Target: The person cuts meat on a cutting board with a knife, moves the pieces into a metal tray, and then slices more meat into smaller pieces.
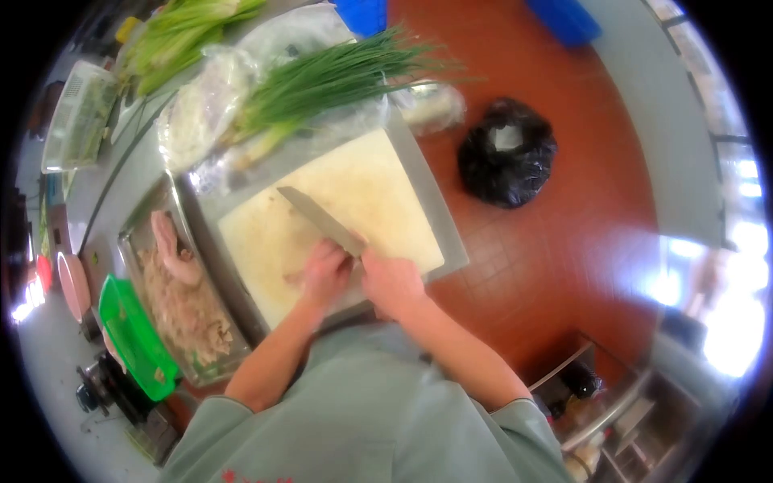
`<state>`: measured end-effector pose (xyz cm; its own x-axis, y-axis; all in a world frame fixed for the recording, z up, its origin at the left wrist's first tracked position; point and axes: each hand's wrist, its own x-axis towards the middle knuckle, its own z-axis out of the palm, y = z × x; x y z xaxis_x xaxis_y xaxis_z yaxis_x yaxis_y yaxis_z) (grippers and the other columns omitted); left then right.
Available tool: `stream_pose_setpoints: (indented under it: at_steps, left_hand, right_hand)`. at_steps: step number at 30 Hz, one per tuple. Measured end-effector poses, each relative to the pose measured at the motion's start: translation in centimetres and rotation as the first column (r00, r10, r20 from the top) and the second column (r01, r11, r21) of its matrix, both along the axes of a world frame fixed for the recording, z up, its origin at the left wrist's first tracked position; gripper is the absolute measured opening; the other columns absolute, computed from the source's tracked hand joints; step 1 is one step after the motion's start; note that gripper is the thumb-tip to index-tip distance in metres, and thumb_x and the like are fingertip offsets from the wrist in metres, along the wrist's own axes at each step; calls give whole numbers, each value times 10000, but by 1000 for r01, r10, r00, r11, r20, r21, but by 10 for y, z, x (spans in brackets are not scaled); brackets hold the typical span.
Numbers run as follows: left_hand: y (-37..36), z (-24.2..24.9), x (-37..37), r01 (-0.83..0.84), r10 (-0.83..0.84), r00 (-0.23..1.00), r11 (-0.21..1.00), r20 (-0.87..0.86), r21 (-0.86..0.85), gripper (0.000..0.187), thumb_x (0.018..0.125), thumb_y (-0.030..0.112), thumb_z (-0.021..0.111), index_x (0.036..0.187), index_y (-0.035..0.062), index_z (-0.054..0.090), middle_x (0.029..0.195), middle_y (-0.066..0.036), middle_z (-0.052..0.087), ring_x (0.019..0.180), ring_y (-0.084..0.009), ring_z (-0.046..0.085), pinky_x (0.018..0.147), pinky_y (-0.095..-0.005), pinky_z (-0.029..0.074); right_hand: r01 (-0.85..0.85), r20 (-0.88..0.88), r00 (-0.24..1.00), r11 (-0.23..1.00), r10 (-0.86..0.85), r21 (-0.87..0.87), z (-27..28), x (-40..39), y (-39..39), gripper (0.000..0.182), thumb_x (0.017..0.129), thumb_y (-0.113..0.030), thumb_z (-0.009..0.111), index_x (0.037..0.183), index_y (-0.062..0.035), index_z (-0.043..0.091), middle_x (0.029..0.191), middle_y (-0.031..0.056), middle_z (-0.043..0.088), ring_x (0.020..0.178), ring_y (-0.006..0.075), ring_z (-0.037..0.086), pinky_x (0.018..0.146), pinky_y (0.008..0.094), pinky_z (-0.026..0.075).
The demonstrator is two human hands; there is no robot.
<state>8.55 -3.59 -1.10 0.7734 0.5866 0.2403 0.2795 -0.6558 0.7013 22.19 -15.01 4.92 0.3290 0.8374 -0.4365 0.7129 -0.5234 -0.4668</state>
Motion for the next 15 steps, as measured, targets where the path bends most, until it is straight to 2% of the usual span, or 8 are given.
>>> stream_pose_setpoints:
  at_steps: [3, 6, 9, 12, 15]
  left_hand:
    - [0, 2, 2, -11, 11, 999, 1000, 42, 1, 146, 773, 40, 777, 913, 61, 740, 1035, -99, 721, 994, -331, 669, 872, -432, 553]
    - [-1, 6, 1, -13, 15, 998, 999, 53, -30, 140, 777, 44, 779, 910, 59, 737, 1032, -98, 722, 991, -332, 669, 876, -434, 552]
    - [0, 3, 3, 2, 1, 997, 999, 77, -39, 140, 777, 43, 781, 908, 59, 736, 1029, -98, 721, 988, -330, 668, 880, -435, 553]
    - [-1, 1, 1, -6, 9, 998, 999, 69, -32, 163, 772, 33, 782, 927, 60, 740, 1023, -98, 720, 991, -328, 667, 883, -434, 555]
    - [-2, -4, 1, -15, 16, 1000, 999, 20, -34, 216, 765, 24, 779, 974, 70, 757, 1024, -97, 717, 994, -323, 664, 879, -429, 556]
  right_hand:
    - [35, -39, 998, 994, -40, -106, 32, 7, -33, 213, 953, -221, 588, 1103, -80, 643, 820, 203, 724, 776, 439, 702, 707, 549, 556]
    - [89, -59, 993, 977, -102, -193, 26, 15, -73, 247, 954, -235, 607, 1155, -97, 650, 846, 192, 735, 779, 432, 702, 719, 545, 555]
    - [154, -99, 982, 983, -163, -97, 26, 11, -81, 288, 937, -244, 625, 1194, -116, 648, 879, 202, 730, 832, 445, 697, 743, 543, 557]
    - [133, -82, 987, 991, -135, -35, 38, 5, -80, 302, 945, -225, 644, 1226, -113, 646, 811, 152, 722, 755, 394, 696, 670, 507, 547]
    - [91, -83, 993, 996, -89, 17, 47, -1, -89, 285, 941, -215, 645, 1206, -110, 640, 806, 132, 713, 736, 376, 690, 638, 491, 538]
